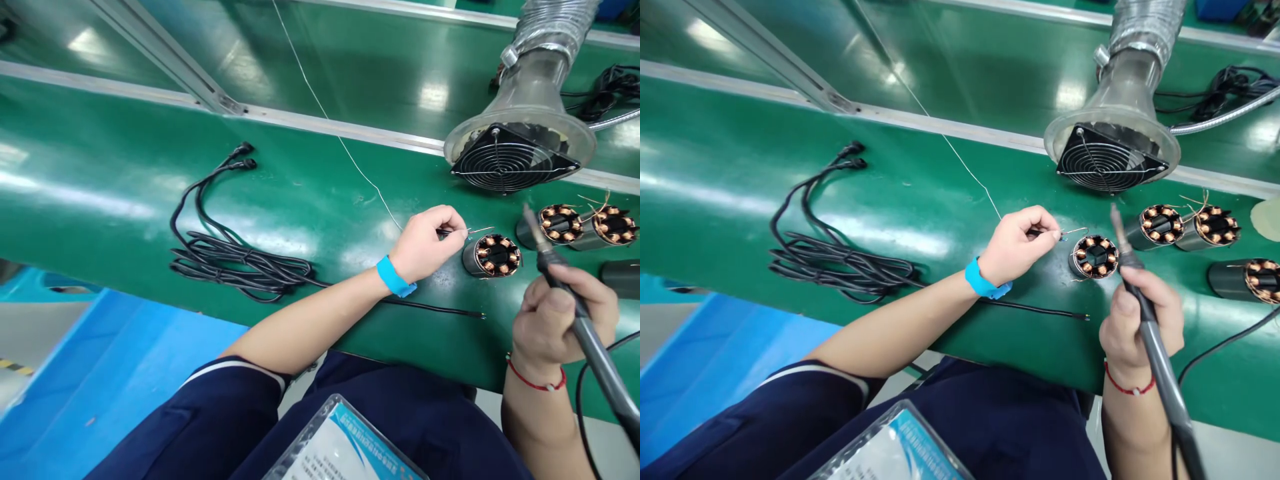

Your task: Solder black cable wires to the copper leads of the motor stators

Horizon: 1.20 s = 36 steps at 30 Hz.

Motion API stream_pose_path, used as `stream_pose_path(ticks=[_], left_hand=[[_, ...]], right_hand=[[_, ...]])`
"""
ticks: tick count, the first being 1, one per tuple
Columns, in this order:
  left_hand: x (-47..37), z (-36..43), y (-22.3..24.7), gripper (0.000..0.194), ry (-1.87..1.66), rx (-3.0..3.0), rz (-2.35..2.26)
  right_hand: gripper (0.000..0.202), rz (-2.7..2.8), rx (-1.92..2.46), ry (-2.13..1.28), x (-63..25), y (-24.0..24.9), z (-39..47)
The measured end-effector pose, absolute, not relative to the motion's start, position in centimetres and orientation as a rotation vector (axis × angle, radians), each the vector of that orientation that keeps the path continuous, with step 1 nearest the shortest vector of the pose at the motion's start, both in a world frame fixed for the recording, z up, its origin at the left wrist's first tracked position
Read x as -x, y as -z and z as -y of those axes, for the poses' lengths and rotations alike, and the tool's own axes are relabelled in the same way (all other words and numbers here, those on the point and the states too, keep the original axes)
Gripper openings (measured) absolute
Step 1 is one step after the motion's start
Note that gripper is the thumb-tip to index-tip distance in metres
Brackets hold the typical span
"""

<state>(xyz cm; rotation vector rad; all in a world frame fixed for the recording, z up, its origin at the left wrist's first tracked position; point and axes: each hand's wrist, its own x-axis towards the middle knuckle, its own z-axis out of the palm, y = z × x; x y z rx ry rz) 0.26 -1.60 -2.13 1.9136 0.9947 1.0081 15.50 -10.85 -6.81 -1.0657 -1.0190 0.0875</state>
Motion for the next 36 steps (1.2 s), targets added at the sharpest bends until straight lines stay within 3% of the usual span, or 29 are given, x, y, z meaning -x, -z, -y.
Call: stream_pose_path(ticks=[4,11,21,36], left_hand=[[-0.43,1.74,1.92,0.009,-1.034,-1.956,-0.988],[-0.57,1.87,1.63,0.009,-1.017,-1.959,-0.999],[-0.65,1.93,1.56,0.01,-1.038,-1.942,-0.993],[-0.68,1.89,1.51,0.009,-1.03,-1.928,-1.003]], right_hand=[[0.024,1.118,0.861,-0.032,-15.54,7.07,10.93],[0.022,1.15,1.023,-0.142,-15.86,7.37,11.66],[0.019,1.188,0.921,-0.154,-15.84,6.85,11.48],[0.045,1.235,0.981,-0.099,-15.79,6.61,10.98]])
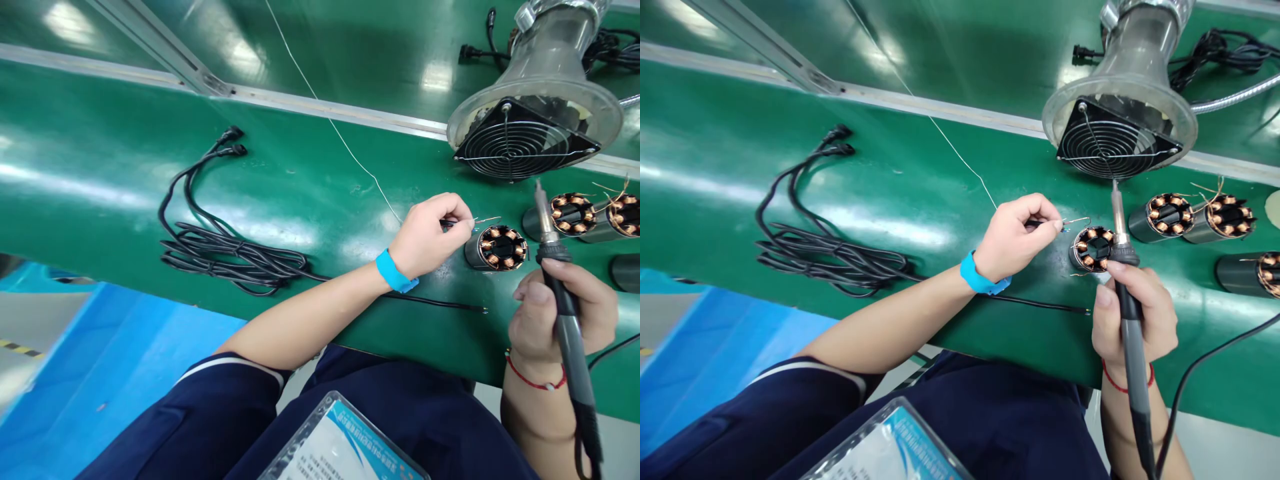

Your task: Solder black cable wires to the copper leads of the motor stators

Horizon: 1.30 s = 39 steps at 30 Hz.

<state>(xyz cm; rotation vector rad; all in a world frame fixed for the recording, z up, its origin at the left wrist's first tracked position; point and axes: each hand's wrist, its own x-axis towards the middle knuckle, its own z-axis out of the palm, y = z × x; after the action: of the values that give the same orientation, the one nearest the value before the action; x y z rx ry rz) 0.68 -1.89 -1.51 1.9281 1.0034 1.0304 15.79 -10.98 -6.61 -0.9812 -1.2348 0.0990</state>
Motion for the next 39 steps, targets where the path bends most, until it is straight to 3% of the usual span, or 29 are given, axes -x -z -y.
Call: stream_pose_path(ticks=[9,13,17,20,32,39], left_hand=[[-0.6,1.8,1.6,0.01,-1.041,-1.954,-1.01],[-0.6,1.9,1.5,0.01,-1.027,-1.959,-1.015],[-0.7,1.9,1.4,0.011,-0.992,-1.948,-1.036],[-0.6,1.9,1.4,0.011,-0.978,-1.934,-1.052],[-0.3,2.7,1.1,0.005,-0.978,-1.897,-0.948],[0.2,2.3,1.0,0.013,-1.089,-2.141,-0.71]], right_hand=[[0.052,1.189,0.832,-0.068,-14.7,6.4,9.5],[0.043,1.292,1.093,-0.131,-15.2,4.7,10.0],[0.051,1.435,1.31,-0.278,-14.9,3.7,10.2],[0.046,1.436,1.396,-0.259,-14.4,4.2,9.8],[0.045,1.229,1.225,-0.234,-12.8,5.9,8.7],[0.044,1.123,1.118,-0.314,-12.8,5.9,8.5]])
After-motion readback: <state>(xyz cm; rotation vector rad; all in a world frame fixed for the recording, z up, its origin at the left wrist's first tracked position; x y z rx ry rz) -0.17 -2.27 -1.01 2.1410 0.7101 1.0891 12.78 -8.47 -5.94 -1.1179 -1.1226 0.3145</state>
